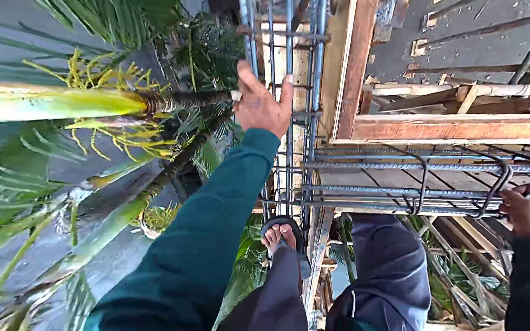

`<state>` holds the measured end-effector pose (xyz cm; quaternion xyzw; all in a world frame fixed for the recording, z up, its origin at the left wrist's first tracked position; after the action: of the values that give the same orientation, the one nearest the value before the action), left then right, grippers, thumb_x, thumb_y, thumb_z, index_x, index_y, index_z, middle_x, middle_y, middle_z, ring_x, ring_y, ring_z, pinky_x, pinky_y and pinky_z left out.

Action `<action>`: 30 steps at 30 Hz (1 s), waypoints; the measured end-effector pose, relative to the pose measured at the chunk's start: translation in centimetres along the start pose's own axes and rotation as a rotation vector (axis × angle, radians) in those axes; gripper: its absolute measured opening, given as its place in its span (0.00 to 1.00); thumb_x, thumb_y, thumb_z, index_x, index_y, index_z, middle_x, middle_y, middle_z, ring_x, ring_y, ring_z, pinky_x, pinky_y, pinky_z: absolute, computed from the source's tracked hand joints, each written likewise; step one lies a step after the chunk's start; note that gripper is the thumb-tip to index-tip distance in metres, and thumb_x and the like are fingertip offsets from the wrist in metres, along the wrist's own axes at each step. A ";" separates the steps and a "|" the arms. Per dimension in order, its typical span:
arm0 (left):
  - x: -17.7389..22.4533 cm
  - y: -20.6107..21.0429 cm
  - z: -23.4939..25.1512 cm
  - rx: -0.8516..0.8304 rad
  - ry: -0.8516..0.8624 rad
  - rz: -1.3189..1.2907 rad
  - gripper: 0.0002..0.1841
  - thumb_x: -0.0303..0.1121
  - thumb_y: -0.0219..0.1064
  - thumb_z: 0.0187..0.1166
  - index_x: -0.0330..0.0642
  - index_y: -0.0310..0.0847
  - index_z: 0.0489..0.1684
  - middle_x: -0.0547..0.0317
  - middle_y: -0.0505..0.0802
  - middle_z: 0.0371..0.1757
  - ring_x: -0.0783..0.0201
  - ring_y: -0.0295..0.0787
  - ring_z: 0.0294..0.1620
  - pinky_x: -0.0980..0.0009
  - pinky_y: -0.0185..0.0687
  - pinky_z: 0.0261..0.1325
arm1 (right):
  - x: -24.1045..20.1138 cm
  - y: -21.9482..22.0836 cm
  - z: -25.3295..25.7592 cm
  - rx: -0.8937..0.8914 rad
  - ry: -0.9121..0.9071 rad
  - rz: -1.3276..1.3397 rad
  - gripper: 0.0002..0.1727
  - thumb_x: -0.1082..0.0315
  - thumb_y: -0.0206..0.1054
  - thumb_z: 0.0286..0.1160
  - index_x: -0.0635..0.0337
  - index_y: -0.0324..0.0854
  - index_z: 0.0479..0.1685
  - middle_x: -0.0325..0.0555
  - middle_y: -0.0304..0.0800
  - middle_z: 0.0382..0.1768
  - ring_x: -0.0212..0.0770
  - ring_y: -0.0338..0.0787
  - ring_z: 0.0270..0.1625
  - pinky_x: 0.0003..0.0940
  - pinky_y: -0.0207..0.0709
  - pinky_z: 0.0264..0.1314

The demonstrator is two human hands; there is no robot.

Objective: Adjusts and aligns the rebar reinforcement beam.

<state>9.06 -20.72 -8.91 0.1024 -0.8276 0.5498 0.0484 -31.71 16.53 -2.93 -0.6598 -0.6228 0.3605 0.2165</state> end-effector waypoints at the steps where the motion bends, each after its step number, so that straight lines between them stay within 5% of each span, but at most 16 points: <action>1: 0.0 -0.2 -0.4 -0.051 -0.012 0.011 0.51 0.67 0.55 0.80 0.31 0.48 0.91 0.33 0.82 0.74 0.43 0.94 0.52 0.42 0.86 0.54 | 0.1 -0.4 -0.2 -0.010 0.019 -0.012 0.21 0.66 0.62 0.82 0.67 0.69 0.69 0.41 0.76 0.44 0.24 0.73 0.31 0.25 0.73 0.34; 5: 1.0 -0.5 0.2 -0.107 0.010 0.038 0.52 0.67 0.54 0.81 0.30 0.45 0.92 0.30 0.79 0.78 0.39 0.92 0.58 0.40 0.84 0.57 | -1.8 -1.5 -3.5 -0.010 0.023 0.000 0.24 0.68 0.61 0.83 0.68 0.66 0.74 0.44 0.77 0.50 0.24 0.77 0.39 0.26 0.77 0.41; 7: 0.5 -0.3 -0.3 -0.140 0.033 0.017 0.52 0.68 0.51 0.83 0.30 0.43 0.93 0.29 0.77 0.79 0.39 0.90 0.63 0.38 0.81 0.64 | -2.2 -0.7 -5.0 -0.008 -0.010 0.001 0.21 0.68 0.63 0.82 0.64 0.68 0.70 0.39 0.75 0.43 0.23 0.76 0.32 0.25 0.77 0.36; 9: 0.2 -0.6 -0.4 -0.119 0.075 0.003 0.52 0.67 0.50 0.84 0.27 0.43 0.92 0.24 0.77 0.78 0.33 0.86 0.68 0.32 0.72 0.71 | -2.5 1.0 -5.0 -0.031 -0.045 0.017 0.24 0.66 0.66 0.81 0.69 0.69 0.71 0.46 0.78 0.45 0.30 0.76 0.34 0.32 0.77 0.39; 13: 0.4 -0.4 0.4 -0.103 0.095 -0.001 0.50 0.66 0.54 0.84 0.24 0.49 0.88 0.22 0.80 0.73 0.29 0.88 0.62 0.32 0.77 0.66 | -3.8 4.3 -7.0 -0.062 -0.094 0.035 0.20 0.64 0.67 0.81 0.70 0.72 0.62 0.45 0.77 0.40 0.30 0.76 0.31 0.31 0.76 0.36; 18: -1.7 -1.0 1.5 -0.161 0.083 -0.039 0.52 0.67 0.52 0.84 0.29 0.39 0.92 0.25 0.77 0.77 0.35 0.91 0.59 0.39 0.83 0.61 | -4.9 7.9 -7.9 -0.091 -0.097 0.071 0.18 0.66 0.67 0.81 0.68 0.73 0.61 0.47 0.78 0.39 0.33 0.77 0.31 0.36 0.76 0.36; 30: -1.4 -0.5 0.9 -0.115 0.064 -0.012 0.54 0.69 0.53 0.82 0.31 0.37 0.93 0.35 0.82 0.75 0.46 0.94 0.53 0.47 0.86 0.57 | -3.9 8.4 -7.2 -0.070 -0.075 0.068 0.19 0.63 0.68 0.81 0.65 0.73 0.62 0.43 0.77 0.39 0.29 0.76 0.30 0.33 0.76 0.37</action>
<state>10.57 -21.62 -9.08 0.0868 -0.8552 0.5040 0.0837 -20.62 12.81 -3.62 -0.6738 -0.6198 0.3701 0.1575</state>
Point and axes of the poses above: each hand's wrist, its own z-axis towards the middle knuckle, its own y-axis out of the palm, x = y × z, the point moved 3 cm from there along z, towards the middle knuckle
